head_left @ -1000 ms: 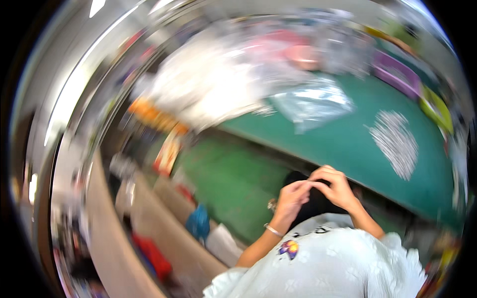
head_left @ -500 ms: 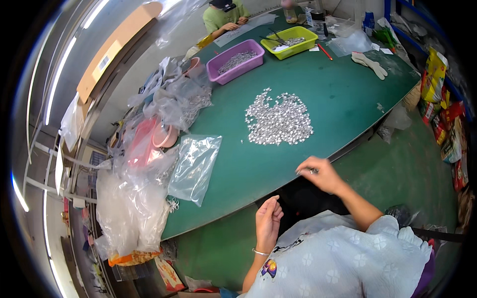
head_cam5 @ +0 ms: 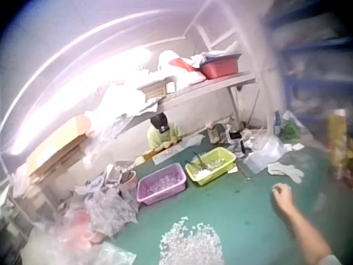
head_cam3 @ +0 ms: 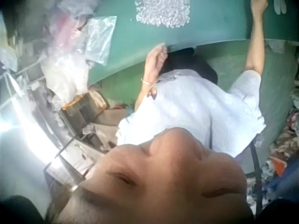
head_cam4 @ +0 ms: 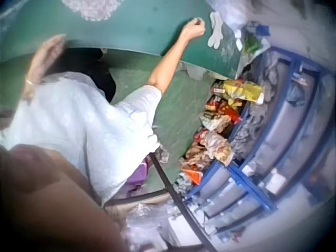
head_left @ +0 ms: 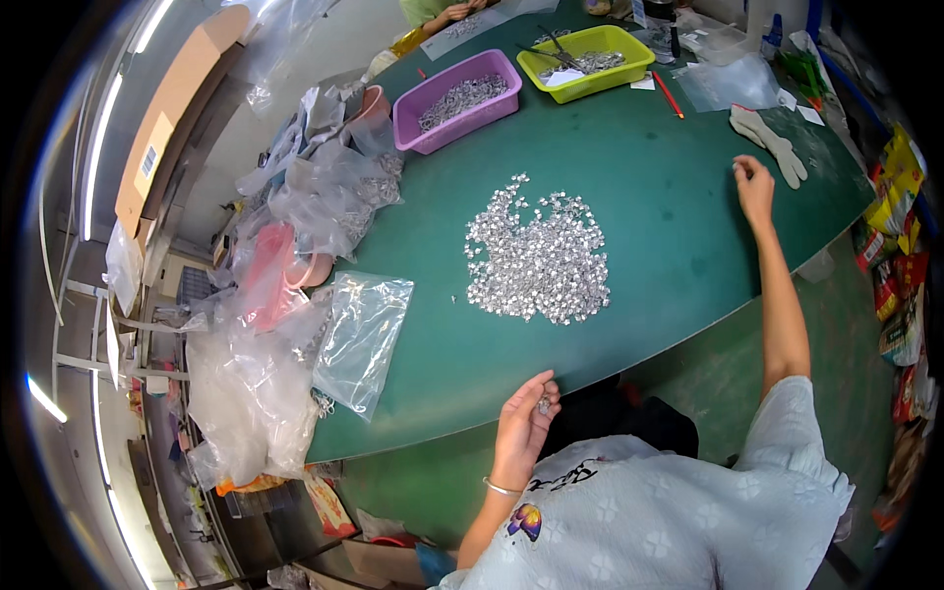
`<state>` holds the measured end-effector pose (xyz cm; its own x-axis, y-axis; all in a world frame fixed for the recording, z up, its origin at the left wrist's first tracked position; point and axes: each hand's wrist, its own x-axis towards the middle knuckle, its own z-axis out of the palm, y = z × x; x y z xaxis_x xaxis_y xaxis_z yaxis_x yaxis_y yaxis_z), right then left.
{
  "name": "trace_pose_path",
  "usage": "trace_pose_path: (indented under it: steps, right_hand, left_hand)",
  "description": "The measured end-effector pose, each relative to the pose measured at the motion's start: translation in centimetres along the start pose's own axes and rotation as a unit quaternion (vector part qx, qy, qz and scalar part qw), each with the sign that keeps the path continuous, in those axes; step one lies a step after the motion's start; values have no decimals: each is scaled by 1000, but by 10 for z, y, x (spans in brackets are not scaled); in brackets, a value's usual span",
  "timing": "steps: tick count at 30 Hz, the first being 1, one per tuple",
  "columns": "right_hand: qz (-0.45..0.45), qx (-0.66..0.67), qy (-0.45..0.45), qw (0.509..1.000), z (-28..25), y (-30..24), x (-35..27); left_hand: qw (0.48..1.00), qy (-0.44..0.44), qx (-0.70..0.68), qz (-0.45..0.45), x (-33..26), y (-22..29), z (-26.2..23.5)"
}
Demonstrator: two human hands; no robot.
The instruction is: The person sits at a green workbench in a factory setting, picking up small silver metal components from a large pile. They manipulate the components by hand, appearing to assemble or inspect them, and place them into a clear plastic bag. The person also wipes the table surface with a cloth and moves a plastic container.
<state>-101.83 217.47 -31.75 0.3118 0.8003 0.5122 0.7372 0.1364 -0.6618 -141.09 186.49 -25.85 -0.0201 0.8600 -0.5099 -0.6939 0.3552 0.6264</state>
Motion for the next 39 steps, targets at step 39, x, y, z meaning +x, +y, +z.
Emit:
trace_pose_path:
  steps: [39]
  right_hand:
    - [-276, 209, -502, 793, 65, -221, -175]
  left_hand:
    - [989, -56, -91, -102, 61, 23, -38]
